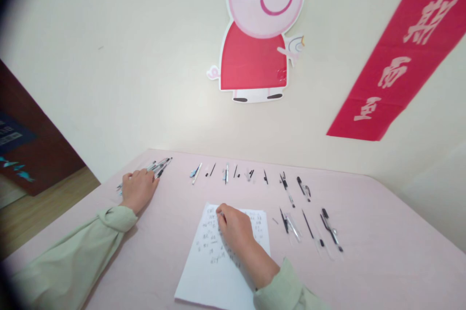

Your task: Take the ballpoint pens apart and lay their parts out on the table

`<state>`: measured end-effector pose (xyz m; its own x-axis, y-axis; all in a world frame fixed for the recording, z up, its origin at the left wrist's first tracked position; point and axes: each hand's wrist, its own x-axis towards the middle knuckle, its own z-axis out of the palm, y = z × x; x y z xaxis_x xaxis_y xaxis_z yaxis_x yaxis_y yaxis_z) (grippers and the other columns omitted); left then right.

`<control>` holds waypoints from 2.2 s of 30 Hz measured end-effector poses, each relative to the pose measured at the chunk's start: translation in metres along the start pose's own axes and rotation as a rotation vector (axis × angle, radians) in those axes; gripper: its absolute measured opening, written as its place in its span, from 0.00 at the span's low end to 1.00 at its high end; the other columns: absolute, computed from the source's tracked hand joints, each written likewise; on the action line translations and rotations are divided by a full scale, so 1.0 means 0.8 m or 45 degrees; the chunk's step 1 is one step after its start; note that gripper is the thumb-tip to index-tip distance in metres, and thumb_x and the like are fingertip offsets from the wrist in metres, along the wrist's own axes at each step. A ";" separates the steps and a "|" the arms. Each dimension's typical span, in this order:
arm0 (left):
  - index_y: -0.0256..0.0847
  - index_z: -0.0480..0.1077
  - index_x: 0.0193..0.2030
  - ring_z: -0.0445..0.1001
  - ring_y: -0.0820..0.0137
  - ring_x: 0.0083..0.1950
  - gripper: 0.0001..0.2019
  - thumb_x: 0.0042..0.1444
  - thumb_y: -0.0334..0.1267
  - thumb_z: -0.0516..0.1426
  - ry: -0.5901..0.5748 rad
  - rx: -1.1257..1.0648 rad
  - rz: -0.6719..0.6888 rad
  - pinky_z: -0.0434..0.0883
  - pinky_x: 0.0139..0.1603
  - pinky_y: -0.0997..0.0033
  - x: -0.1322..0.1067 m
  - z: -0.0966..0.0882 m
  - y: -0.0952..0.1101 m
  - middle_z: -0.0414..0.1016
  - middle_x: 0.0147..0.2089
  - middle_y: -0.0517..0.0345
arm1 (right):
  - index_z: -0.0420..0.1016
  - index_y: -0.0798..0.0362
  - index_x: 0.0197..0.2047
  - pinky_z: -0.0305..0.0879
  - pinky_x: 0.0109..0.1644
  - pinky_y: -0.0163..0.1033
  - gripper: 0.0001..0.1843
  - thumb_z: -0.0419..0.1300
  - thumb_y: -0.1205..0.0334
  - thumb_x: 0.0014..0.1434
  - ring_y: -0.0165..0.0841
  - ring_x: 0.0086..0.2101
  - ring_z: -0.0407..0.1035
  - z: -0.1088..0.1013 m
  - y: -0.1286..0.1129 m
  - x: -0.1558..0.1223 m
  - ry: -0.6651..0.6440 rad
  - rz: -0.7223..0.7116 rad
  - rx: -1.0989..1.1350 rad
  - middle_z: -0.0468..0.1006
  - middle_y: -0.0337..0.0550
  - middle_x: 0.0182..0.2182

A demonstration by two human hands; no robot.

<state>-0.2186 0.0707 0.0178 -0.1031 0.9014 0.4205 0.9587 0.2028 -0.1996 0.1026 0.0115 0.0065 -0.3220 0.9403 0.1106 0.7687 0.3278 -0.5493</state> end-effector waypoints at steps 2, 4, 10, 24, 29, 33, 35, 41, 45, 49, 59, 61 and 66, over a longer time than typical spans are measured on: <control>0.36 0.71 0.37 0.70 0.52 0.46 0.14 0.58 0.40 0.47 -0.020 -0.036 -0.042 0.58 0.47 0.54 -0.001 0.002 0.002 0.74 0.41 0.42 | 0.73 0.47 0.42 0.53 0.33 0.33 0.12 0.49 0.64 0.61 0.31 0.31 0.70 0.000 0.000 0.000 0.003 -0.008 0.004 0.78 0.37 0.30; 0.37 0.71 0.36 0.71 0.53 0.45 0.14 0.58 0.41 0.47 -0.042 -0.119 -0.140 0.60 0.45 0.55 -0.003 0.001 0.005 0.75 0.40 0.43 | 0.73 0.47 0.41 0.52 0.33 0.33 0.11 0.50 0.64 0.61 0.31 0.31 0.70 -0.002 0.000 0.000 -0.004 -0.007 0.008 0.78 0.37 0.30; 0.40 0.69 0.32 0.71 0.62 0.35 0.13 0.57 0.45 0.49 0.016 -0.808 -0.297 0.65 0.36 0.65 -0.017 -0.025 0.038 0.72 0.31 0.53 | 0.73 0.47 0.39 0.52 0.33 0.34 0.10 0.50 0.62 0.62 0.31 0.29 0.68 -0.004 -0.002 0.000 0.014 0.005 0.096 0.76 0.36 0.27; 0.42 0.64 0.38 0.70 0.66 0.38 0.08 0.61 0.42 0.48 -0.347 -1.448 0.402 0.65 0.39 0.68 -0.083 -0.076 0.221 0.72 0.37 0.56 | 0.71 0.55 0.29 0.49 0.19 0.30 0.22 0.58 0.42 0.53 0.23 0.17 0.55 0.007 0.028 0.030 0.391 0.297 1.533 0.65 0.33 0.17; 0.41 0.67 0.42 0.74 0.65 0.39 0.13 0.63 0.43 0.46 -0.560 -1.458 0.364 0.66 0.39 0.69 -0.086 -0.062 0.225 0.76 0.38 0.53 | 0.72 0.55 0.29 0.51 0.22 0.30 0.18 0.60 0.46 0.53 0.24 0.18 0.56 0.010 0.026 0.030 0.300 0.209 1.420 0.63 0.32 0.16; 0.42 0.67 0.52 0.76 0.63 0.44 0.17 0.63 0.44 0.45 -0.580 -1.381 0.403 0.66 0.41 0.69 -0.085 -0.057 0.223 0.78 0.44 0.50 | 0.73 0.55 0.30 0.55 0.25 0.31 0.16 0.61 0.48 0.53 0.25 0.21 0.59 0.007 0.023 0.028 0.296 0.235 1.421 0.67 0.35 0.20; 0.43 0.67 0.54 0.76 0.62 0.44 0.18 0.63 0.45 0.45 -0.593 -1.335 0.399 0.66 0.40 0.68 -0.084 -0.059 0.222 0.78 0.44 0.50 | 0.74 0.55 0.30 0.57 0.27 0.31 0.16 0.61 0.48 0.53 0.25 0.22 0.60 0.006 0.021 0.027 0.286 0.250 1.449 0.69 0.36 0.22; 0.44 0.71 0.46 0.77 0.62 0.39 0.18 0.63 0.46 0.44 -0.611 -1.209 0.375 0.63 0.35 0.71 -0.082 -0.071 0.221 0.80 0.40 0.51 | 0.74 0.55 0.29 0.59 0.27 0.31 0.17 0.61 0.47 0.52 0.26 0.23 0.61 0.008 0.022 0.028 0.292 0.236 1.459 0.69 0.36 0.21; 0.44 0.73 0.39 0.77 0.63 0.36 0.19 0.63 0.47 0.43 -0.617 -1.177 0.361 0.61 0.32 0.72 -0.082 -0.073 0.221 0.80 0.37 0.52 | 0.73 0.55 0.28 0.58 0.27 0.32 0.17 0.61 0.48 0.52 0.26 0.23 0.60 0.009 0.022 0.028 0.297 0.225 1.426 0.68 0.36 0.21; 0.44 0.74 0.36 0.77 0.63 0.36 0.20 0.63 0.48 0.44 -0.625 -1.220 0.344 0.62 0.32 0.72 -0.083 -0.075 0.222 0.80 0.36 0.52 | 0.73 0.55 0.26 0.58 0.27 0.32 0.18 0.61 0.48 0.53 0.26 0.23 0.60 0.008 0.021 0.028 0.301 0.214 1.405 0.68 0.36 0.20; 0.43 0.75 0.32 0.76 0.64 0.33 0.24 0.62 0.51 0.43 -0.668 -1.287 0.326 0.61 0.30 0.72 -0.081 -0.076 0.224 0.80 0.32 0.53 | 0.73 0.55 0.28 0.60 0.32 0.33 0.16 0.59 0.49 0.54 0.29 0.27 0.64 0.013 0.018 0.026 0.349 0.230 1.403 0.71 0.38 0.23; 0.42 0.75 0.30 0.75 0.64 0.32 0.25 0.62 0.52 0.43 -0.677 -1.287 0.330 0.60 0.29 0.72 -0.082 -0.075 0.223 0.79 0.30 0.54 | 0.73 0.54 0.28 0.60 0.32 0.34 0.16 0.59 0.49 0.55 0.30 0.27 0.64 0.013 0.017 0.025 0.357 0.220 1.375 0.71 0.38 0.23; 0.42 0.74 0.40 0.76 0.63 0.39 0.19 0.63 0.48 0.45 -0.634 -1.367 0.298 0.65 0.36 0.69 -0.086 -0.067 0.222 0.80 0.38 0.52 | 0.75 0.54 0.30 0.63 0.37 0.35 0.14 0.58 0.52 0.57 0.30 0.31 0.66 0.010 0.017 0.024 0.357 0.144 1.347 0.73 0.39 0.26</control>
<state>-0.0270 0.0243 0.0012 0.2384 0.9704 0.0382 0.6752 -0.1939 0.7117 0.1024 0.0336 -0.0053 -0.0396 0.9913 0.1256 -0.1192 0.1201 -0.9856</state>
